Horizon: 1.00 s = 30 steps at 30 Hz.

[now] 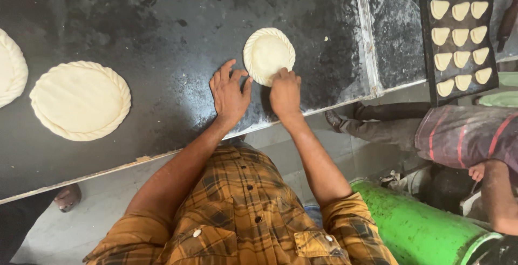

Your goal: The person prepares dough by flattening a circular piece, pinching and twisting the edges to create a patterned rim, and then placing the finished pieces on a table.

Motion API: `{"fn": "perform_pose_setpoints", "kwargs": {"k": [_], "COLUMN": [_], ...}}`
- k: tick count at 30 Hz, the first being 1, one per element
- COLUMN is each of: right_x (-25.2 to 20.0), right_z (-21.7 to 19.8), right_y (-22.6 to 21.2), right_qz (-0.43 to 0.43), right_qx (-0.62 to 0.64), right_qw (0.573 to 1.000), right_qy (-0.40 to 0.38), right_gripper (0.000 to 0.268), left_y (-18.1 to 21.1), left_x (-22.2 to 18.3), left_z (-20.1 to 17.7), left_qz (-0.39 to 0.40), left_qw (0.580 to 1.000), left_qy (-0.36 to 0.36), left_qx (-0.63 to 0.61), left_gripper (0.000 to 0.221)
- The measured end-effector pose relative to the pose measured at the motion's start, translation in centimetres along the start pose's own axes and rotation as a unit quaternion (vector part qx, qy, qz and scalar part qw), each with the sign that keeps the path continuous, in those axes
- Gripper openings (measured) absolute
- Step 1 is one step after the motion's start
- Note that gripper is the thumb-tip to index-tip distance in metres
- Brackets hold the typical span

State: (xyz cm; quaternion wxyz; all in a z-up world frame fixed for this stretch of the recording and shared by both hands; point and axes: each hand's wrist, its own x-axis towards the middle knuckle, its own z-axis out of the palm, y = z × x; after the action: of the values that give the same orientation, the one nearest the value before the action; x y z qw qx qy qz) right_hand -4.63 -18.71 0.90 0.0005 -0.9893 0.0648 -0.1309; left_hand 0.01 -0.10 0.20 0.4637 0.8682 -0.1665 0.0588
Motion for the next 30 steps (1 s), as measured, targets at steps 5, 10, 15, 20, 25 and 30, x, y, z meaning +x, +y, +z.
{"fn": "perform_pose_setpoints", "kwargs": {"k": [5,10,15,20,25,30], "right_x": [-0.8,-4.0,-2.7,-0.7,1.7,-0.1], "right_z": [1.0,1.9,1.1,-0.9,-1.3,-2.3], "right_y": [5.9,4.3,2.1,0.8,0.4,3.6], "right_qz": [0.231,0.188,0.148,0.042,-0.012,0.139], "right_qx": [0.429,0.281,0.247,0.129,0.040,0.330], "right_qw": [0.873,0.940,0.956,0.991,0.996,0.933], "right_qy": [-0.010,0.034,0.050,0.016,-0.081,0.037], "right_gripper": [0.021,0.015,0.016,0.017,0.015,0.018], "left_y": [0.1,0.0,0.2,0.3,0.4,0.3], "left_x": [-0.2,0.0,-0.1,0.0,0.0,0.0], "left_z": [0.0,-0.1,-0.2,-0.1,-0.1,-0.1], "left_qz": [-0.008,0.006,-0.002,0.000,0.002,-0.006], "left_qw": [1.000,1.000,1.000,1.000,1.000,1.000], "left_qy": [0.001,-0.003,-0.009,0.006,0.009,0.009], "left_qx": [-0.012,-0.001,0.007,0.000,0.007,-0.008], "left_gripper": [0.022,0.022,0.022,0.021,0.021,0.021]}}
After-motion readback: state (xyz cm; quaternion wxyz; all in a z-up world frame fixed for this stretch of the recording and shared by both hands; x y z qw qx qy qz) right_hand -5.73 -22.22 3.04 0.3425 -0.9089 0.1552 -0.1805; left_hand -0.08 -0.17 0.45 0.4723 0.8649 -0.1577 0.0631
